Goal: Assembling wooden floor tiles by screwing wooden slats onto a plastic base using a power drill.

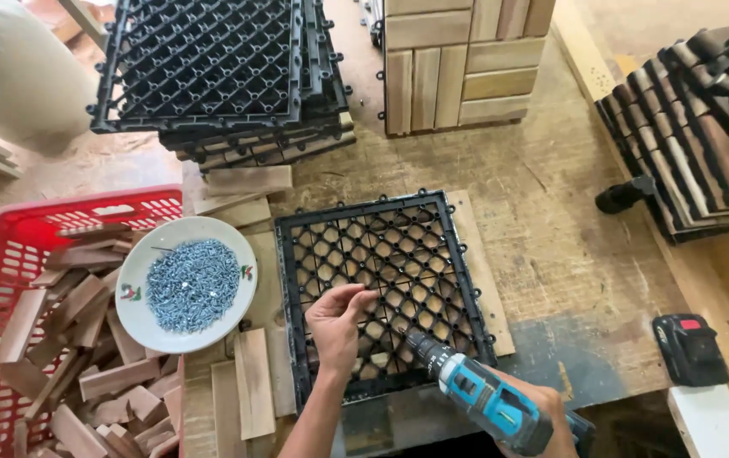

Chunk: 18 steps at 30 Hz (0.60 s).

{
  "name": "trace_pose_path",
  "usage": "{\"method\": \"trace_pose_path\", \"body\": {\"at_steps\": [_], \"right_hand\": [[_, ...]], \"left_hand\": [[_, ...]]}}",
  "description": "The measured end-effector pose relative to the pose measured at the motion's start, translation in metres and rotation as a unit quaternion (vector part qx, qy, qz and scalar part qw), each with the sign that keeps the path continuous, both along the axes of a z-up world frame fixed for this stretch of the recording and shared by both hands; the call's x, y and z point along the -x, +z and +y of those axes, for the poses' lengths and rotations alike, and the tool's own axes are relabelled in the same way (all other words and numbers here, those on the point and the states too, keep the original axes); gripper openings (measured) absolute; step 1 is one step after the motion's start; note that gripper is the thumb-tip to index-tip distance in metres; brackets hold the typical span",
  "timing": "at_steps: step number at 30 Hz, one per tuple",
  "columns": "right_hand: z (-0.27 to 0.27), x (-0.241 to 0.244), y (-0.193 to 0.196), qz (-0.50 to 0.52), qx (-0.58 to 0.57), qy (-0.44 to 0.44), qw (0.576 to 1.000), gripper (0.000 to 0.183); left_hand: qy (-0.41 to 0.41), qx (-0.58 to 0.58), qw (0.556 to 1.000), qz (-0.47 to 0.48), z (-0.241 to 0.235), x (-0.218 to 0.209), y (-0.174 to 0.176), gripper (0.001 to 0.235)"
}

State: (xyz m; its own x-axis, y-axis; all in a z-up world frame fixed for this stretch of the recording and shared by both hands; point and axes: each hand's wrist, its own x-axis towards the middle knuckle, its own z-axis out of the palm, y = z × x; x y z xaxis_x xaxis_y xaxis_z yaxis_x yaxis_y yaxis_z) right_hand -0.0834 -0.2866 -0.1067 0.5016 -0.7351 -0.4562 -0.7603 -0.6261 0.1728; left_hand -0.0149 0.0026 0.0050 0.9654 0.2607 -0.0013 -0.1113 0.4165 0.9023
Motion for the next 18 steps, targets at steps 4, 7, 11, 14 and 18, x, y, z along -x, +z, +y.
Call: {"method": "trace_pose_path", "body": {"at_steps": [4, 7, 11, 14, 18], "right_hand": [[0.007, 0.066, 0.142, -0.418, -0.438, 0.24, 0.759, 0.049], [0.02, 0.069, 0.169, -0.478, -0.466, 0.242, 0.704, 0.036], [0.037, 0.068, 0.206, -0.489, -0.388, 0.357, 0.695, 0.047], [0.034, 0.073, 0.201, -0.496, -0.376, 0.369, 0.69, 0.053], [0.035, 0.077, 0.206, -0.49, -0.489, 0.293, 0.66, 0.065]], "left_hand": [[0.033, 0.03, 0.992, 0.119, 0.002, 0.018, 0.024, 0.019], [0.012, 0.108, 0.97, 0.216, -0.003, 0.028, 0.027, 0.021], [-0.011, 0.219, 0.937, 0.272, -0.007, 0.037, 0.037, 0.02], [0.011, 0.235, 0.932, 0.277, -0.007, 0.038, 0.026, 0.019], [-0.012, 0.241, 0.924, 0.295, -0.01, 0.046, 0.055, 0.02]]}}
